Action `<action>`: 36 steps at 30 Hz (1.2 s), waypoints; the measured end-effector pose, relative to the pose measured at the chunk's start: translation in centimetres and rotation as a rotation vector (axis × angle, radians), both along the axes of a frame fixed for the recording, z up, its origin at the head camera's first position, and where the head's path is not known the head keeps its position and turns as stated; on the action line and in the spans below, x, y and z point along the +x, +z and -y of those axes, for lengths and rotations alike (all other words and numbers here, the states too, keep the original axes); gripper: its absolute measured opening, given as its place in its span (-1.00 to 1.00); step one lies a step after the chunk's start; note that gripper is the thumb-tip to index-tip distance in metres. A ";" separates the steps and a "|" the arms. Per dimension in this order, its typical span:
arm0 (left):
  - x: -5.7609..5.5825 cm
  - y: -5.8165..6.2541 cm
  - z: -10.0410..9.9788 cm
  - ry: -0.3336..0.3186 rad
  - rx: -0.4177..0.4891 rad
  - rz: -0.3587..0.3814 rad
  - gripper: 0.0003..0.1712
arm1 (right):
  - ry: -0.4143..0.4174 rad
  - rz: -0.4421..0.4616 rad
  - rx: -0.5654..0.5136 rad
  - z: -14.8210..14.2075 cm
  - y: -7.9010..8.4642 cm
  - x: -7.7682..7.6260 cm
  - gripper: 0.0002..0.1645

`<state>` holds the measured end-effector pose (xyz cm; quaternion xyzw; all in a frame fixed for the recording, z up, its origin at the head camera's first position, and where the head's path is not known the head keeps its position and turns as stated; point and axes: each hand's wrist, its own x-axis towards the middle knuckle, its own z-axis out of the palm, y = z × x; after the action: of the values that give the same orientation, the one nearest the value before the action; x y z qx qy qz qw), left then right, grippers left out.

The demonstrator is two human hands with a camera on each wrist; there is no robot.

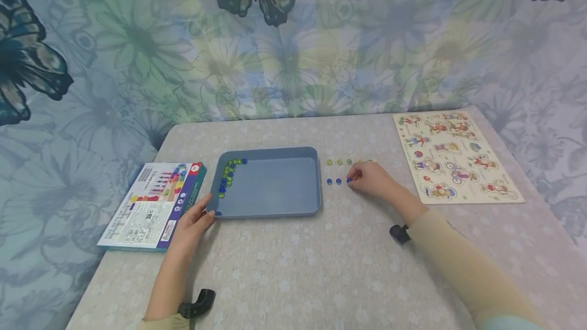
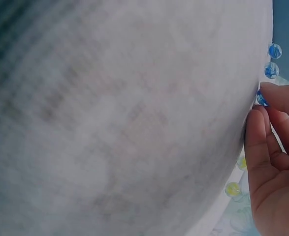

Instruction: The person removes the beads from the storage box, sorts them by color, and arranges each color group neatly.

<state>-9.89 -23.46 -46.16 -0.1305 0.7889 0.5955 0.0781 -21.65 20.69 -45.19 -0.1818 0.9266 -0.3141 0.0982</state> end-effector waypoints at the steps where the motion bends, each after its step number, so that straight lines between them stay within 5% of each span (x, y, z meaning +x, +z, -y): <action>1: 0.0 0.0 0.0 0.000 -0.004 0.000 -0.42 | -0.001 -0.002 0.000 0.0 0.0 0.0 -0.86; 36: 0.0 0.2 -0.1 -0.001 0.027 -0.002 -0.42 | -0.060 0.061 -0.004 0.3 -0.4 -0.2 -0.72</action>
<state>-9.89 -23.38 -45.97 -0.1283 0.7809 0.6062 0.0793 -21.88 20.40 -45.63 -0.1443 0.9277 -0.3240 0.1165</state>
